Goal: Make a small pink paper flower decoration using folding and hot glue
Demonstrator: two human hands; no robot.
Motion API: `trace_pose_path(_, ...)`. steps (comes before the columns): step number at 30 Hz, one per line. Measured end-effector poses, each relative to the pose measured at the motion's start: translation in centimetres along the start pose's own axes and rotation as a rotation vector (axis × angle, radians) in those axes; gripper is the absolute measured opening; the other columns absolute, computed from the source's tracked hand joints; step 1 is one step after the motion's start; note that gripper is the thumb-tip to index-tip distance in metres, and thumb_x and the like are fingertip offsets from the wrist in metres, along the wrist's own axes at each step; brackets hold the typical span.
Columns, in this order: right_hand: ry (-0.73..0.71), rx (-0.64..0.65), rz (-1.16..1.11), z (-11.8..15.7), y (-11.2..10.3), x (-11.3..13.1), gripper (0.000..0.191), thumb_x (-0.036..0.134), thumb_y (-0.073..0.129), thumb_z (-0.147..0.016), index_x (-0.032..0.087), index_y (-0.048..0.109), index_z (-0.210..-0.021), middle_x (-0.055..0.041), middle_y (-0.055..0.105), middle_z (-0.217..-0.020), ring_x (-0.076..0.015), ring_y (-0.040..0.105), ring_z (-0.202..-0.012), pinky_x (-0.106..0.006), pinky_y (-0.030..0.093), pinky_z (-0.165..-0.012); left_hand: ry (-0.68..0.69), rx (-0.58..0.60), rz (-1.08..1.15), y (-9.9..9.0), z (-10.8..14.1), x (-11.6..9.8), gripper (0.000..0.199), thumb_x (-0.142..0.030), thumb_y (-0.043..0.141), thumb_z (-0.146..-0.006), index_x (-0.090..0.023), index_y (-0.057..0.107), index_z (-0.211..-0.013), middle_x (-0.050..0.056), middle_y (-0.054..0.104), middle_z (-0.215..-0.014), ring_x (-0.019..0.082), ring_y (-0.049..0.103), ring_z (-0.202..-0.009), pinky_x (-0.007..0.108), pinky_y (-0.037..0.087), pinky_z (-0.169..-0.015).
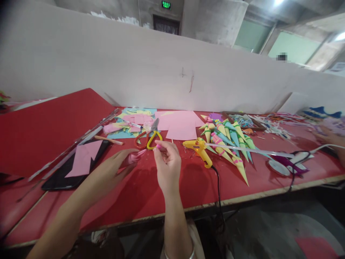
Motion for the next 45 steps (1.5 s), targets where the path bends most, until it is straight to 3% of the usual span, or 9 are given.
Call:
trace_pose_path(3,-0.014,0.007,0.01,0.1,0.0,0.1,0.018,0.028,0.056,-0.079,0.017,0.065,-0.09,-0.0047,0.066,-0.085,-0.0134,0.064,-0.071,-0.028,0.053,-0.067,0.05,0.01,0.074,-0.5,0.2,-1.1,0.035,-0.038,0.038,-0.088,-0.023,0.047,-0.118,0.008,0.058,-0.118,0.024,0.056,-0.104,0.035,0.046,-0.085)
trace_pose_path(7,-0.102,0.028,-0.008,0.5,0.1,0.7,0.019,0.028,0.051,-0.083,0.02,0.064,-0.094,-0.0041,0.068,-0.092,-0.0138,0.065,-0.074,-0.029,0.054,-0.069,0.089,-0.008,0.081,-1.0,0.5,-1.9,0.037,-0.038,0.047,-0.083,-0.024,0.047,-0.117,0.007,0.059,-0.116,0.024,0.057,-0.102,0.034,0.046,-0.085)
trace_pose_path(13,-0.177,0.12,0.012,0.7,0.0,1.2,0.019,0.026,0.053,-0.083,0.021,0.067,-0.094,-0.0039,0.067,-0.096,-0.0158,0.062,-0.09,-0.03,0.053,-0.075,0.047,0.037,0.033,-1.6,0.7,-2.2,0.037,-0.044,0.051,-0.08,-0.025,0.053,-0.112,0.004,0.069,-0.091,0.023,0.064,-0.077,0.028,0.048,-0.065)
trace_pose_path(16,-0.202,0.147,-0.015,0.7,0.0,1.2,0.02,0.024,0.052,-0.083,0.022,0.068,-0.095,-0.0043,0.067,-0.098,-0.0165,0.061,-0.094,-0.03,0.053,-0.077,0.043,0.021,0.031,-1.8,0.7,-2.3,0.037,-0.046,0.052,-0.078,-0.025,0.056,-0.108,0.003,0.069,-0.088,0.022,0.064,-0.073,0.026,0.047,-0.063)
trace_pose_path(24,-0.174,0.159,-0.088,0.9,0.0,1.5,0.017,0.022,0.055,-0.082,0.022,0.067,-0.093,-0.0022,0.069,-0.09,-0.014,0.065,-0.084,-0.027,0.055,-0.073,0.026,0.052,0.044,-2.0,0.8,-2.6,0.034,-0.043,0.052,-0.077,-0.023,0.058,-0.103,0.001,0.07,-0.081,0.02,0.064,-0.066,0.024,0.044,-0.056)
trace_pose_path(34,-0.216,0.213,-0.118,0.8,-0.1,1.4,0.021,0.014,0.055,-0.08,0.026,0.07,-0.091,-0.0001,0.069,-0.091,-0.0129,0.063,-0.089,-0.027,0.053,-0.078,0.012,0.09,0.109,-1.8,1.0,-2.5,0.024,-0.039,0.05,-0.081,-0.023,0.056,-0.098,-0.003,0.067,-0.077,0.015,0.059,-0.062,0.021,0.042,-0.056)
trace_pose_path(45,-0.226,0.242,-0.063,0.9,0.1,1.3,0.024,0.011,0.054,-0.081,0.025,0.07,-0.093,-0.0005,0.069,-0.094,-0.0118,0.063,-0.091,-0.024,0.052,-0.08,0.007,0.048,0.103,-1.9,1.0,-2.2,0.028,-0.04,0.051,-0.081,-0.022,0.058,-0.101,-0.002,0.068,-0.077,0.014,0.058,-0.061,0.02,0.041,-0.056)
Point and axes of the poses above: each hand's wrist, its own z-axis away from the middle knuckle, its own y-axis out of the palm, x = y × z, the point moved 1 cm from there along -z, towards the middle knuckle
